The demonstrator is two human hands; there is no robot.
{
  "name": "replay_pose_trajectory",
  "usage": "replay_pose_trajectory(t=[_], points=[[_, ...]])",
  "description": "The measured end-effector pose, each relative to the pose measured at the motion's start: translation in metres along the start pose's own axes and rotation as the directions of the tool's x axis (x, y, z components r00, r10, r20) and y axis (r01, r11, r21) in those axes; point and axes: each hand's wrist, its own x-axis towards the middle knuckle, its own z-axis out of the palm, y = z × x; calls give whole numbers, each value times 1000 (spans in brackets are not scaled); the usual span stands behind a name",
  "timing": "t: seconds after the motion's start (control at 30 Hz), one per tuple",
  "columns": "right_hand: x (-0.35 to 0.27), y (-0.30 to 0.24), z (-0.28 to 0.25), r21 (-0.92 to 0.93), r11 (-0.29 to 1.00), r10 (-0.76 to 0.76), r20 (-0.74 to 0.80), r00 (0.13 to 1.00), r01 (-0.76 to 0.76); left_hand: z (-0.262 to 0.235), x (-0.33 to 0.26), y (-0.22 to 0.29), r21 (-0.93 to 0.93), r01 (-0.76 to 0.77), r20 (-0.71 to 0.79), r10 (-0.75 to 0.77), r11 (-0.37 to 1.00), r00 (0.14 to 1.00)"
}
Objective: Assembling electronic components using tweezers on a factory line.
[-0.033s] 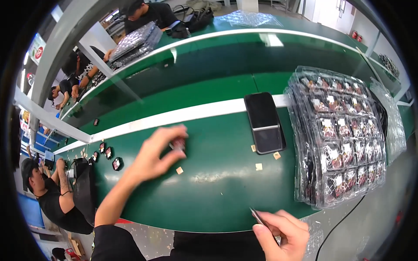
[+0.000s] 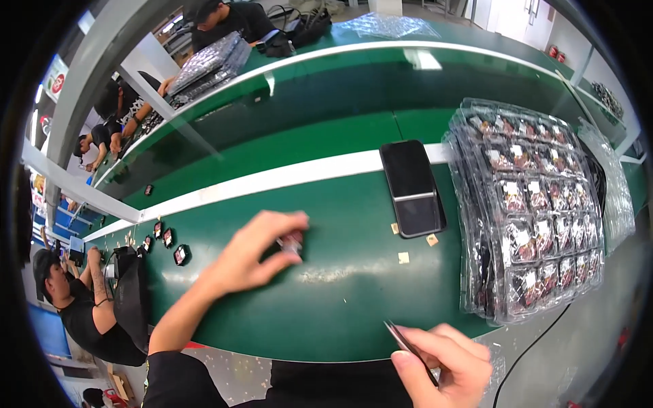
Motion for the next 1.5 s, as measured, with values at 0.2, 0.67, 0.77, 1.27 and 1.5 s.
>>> replay_pose_trajectory(t=[0.2,0.67,0.77,1.27,1.5], points=[[18,-85,-26,-10,835,-523,296,799,550,33,23,26,-14,-210,13,210,978,978],[22,-36,-3,-169,858,-479,75,875,485,36,14,27,66,-170,-41,172,983,984],[50,6,13,-188,869,-442,124,889,458,37,7,20,119,-80,-44,86,990,995],[69,81,38,-105,912,-357,270,894,396,38,12,28,-23,-52,133,55,998,990],[70,87,43,-145,877,-412,263,873,457,39,13,26,18,-52,141,49,998,989]])
